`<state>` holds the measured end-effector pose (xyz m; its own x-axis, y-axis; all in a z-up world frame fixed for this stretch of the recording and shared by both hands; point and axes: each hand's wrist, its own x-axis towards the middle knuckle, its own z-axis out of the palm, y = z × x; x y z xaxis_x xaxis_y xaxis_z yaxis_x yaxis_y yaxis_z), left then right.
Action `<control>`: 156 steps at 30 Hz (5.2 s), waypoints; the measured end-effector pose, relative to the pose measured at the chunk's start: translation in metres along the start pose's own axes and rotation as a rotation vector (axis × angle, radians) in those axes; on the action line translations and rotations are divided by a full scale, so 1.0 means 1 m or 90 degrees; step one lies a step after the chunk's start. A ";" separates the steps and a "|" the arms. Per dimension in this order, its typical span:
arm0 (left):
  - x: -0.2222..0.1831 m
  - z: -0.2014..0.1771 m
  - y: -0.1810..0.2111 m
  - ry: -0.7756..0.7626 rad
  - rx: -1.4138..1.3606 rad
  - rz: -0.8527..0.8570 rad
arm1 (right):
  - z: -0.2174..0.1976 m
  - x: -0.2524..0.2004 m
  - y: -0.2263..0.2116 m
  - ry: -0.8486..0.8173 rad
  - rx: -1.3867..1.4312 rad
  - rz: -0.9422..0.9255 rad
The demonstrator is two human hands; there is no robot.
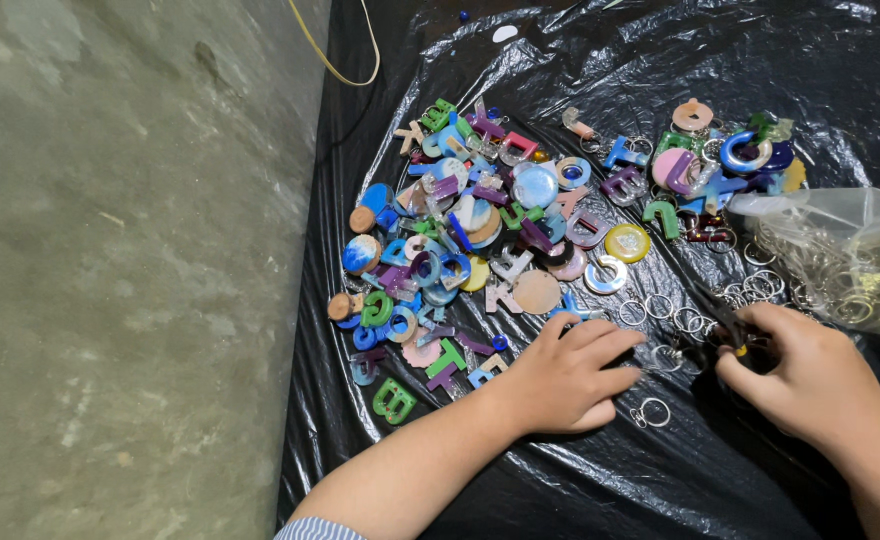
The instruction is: The person attaches metal keyring loops to resin alphabet charms and other decorative pieces using pliers.
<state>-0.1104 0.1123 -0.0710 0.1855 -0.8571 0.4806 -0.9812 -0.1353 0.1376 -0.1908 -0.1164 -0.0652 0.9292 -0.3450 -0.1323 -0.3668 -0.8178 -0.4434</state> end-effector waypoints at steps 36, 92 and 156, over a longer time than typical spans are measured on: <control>-0.002 0.012 0.001 -0.065 0.117 -0.099 | -0.005 0.009 0.027 0.123 -0.017 0.030; -0.002 0.010 -0.002 -0.025 -0.003 -0.045 | -0.015 0.013 -0.018 -0.009 -0.209 0.013; -0.042 -0.074 0.087 0.186 -0.455 -0.563 | 0.038 -0.062 -0.040 -0.151 0.262 -0.384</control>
<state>-0.1998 0.1732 -0.0148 0.8841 -0.4451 0.1426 -0.2699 -0.2370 0.9333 -0.2320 -0.0445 -0.0725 0.9650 0.2524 0.0715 0.2100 -0.5799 -0.7871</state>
